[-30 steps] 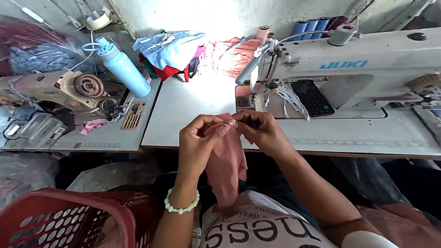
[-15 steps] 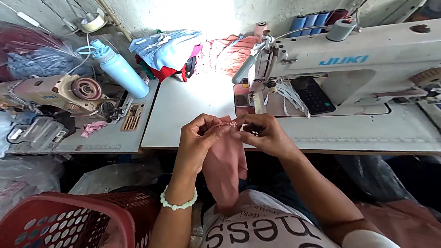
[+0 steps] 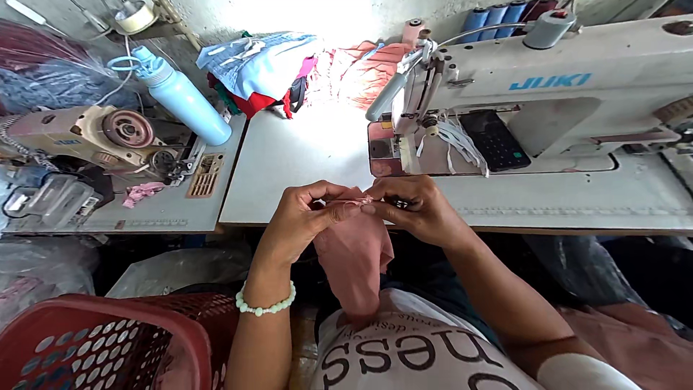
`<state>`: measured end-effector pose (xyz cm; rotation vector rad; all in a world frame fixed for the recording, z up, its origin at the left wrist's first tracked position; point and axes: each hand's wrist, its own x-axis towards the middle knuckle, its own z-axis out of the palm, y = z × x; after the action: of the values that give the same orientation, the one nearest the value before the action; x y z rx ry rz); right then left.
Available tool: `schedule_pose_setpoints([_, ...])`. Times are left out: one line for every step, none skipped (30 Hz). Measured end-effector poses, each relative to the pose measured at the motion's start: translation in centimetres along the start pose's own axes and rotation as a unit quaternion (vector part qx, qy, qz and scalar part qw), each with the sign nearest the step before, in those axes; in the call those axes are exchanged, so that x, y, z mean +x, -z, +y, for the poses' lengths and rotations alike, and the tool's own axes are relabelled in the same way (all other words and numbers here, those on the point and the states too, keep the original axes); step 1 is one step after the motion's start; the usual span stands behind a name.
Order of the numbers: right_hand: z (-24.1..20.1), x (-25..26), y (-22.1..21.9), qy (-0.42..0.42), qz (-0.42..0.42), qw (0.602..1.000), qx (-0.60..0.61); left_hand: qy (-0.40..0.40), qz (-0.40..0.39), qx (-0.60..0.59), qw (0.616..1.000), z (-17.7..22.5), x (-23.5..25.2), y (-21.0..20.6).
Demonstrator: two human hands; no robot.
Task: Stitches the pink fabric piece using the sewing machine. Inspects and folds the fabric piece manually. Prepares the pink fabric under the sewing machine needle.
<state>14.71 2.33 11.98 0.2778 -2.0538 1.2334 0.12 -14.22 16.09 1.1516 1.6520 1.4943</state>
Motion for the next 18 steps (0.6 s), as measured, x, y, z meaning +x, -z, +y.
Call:
schedule_pose_setpoints([-0.1,0.0,0.0,0.001,0.001,1.0,-0.012,-0.004,0.009,-0.001,1.0,-0.1,0.0,-0.1])
schedule_pose_setpoints([-0.2,-0.1,0.0,0.001,0.004,1.0,-0.024,-0.018,0.021,0.001,1.0,-0.3,-0.1,-0.3])
schedule_pose_setpoints([-0.2,-0.1,0.0,-0.001,0.009,0.999,-0.03,-0.042,0.038,0.005,0.998,-0.4,-0.1,-0.6])
schedule_pose_setpoints([-0.2,-0.1,0.0,-0.006,0.019,0.999,-0.033,-0.071,0.056,0.015,0.996,-0.6,-0.1,-1.0])
schedule_pose_setpoints([-0.3,-0.1,-0.1,-0.011,0.029,0.999,-0.032,-0.098,0.071,0.028,0.992,-0.8,-0.1,-1.3])
schedule_pose_setpoints([-0.3,-0.2,-0.1,-0.015,0.037,0.999,-0.027,-0.123,0.081,0.044,0.988,-0.8,-0.1,-1.6])
schedule_pose_setpoints([-0.3,-0.3,-0.1,-0.018,0.038,0.999,-0.02,-0.146,0.088,0.059,0.984,-0.7,-0.1,-1.7])
schedule_pose_setpoints([-0.3,-0.5,-0.1,-0.022,0.031,0.999,-0.013,-0.166,0.095,0.073,0.979,-0.4,-0.2,-1.6])
schedule_pose_setpoints([-0.1,-0.7,0.0,-0.029,0.017,0.999,-0.006,-0.186,0.104,0.091,0.973,-0.1,-0.3,-1.3])
schedule_pose_setpoints([0.1,-1.2,0.1,-0.042,0.0,0.999,0.002,-0.203,0.114,0.11,0.966,0.5,-0.4,-0.7])
schedule_pose_setpoints([0.3,-1.7,0.3,-0.057,-0.021,0.998,0.006,-0.218,0.126,0.128,0.959,1.3,-0.5,0.2])
schedule_pose_setpoints([0.6,-2.4,0.5,-0.074,-0.04,0.996,-0.001,-0.232,0.138,0.145,0.952,2.1,-0.5,1.2])
schedule_pose_setpoints([0.9,-3.1,0.8,-0.09,-0.047,0.994,-0.031,-0.247,0.146,0.157,0.945,3.0,-0.4,2.1])
schedule_pose_setpoints([1.1,-3.8,1.1,-0.103,-0.035,0.99,-0.091,-0.257,0.153,0.167,0.94,3.8,-0.2,2.8])
schedule_pose_setpoints([1.3,-4.4,1.2,-0.112,-0.003,0.979,-0.169,-0.261,0.157,0.173,0.937,4.3,0.1,3.1])
schedule_pose_setpoints([1.3,-4.7,1.2,-0.115,0.043,0.965,-0.231,-0.261,0.157,0.179,0.936,4.7,0.4,3.0])
schedule_pose_setpoints([1.3,-4.7,1.1,-0.111,0.095,0.952,-0.27,-0.259,0.154,0.185,0.935,4.8,0.7,2.7])
schedule_pose_setpoints([0.9,-4.5,1.0,-0.095,0.143,0.944,-0.283,-0.256,0.149,0.193,0.935,4.8,1.1,2.2])
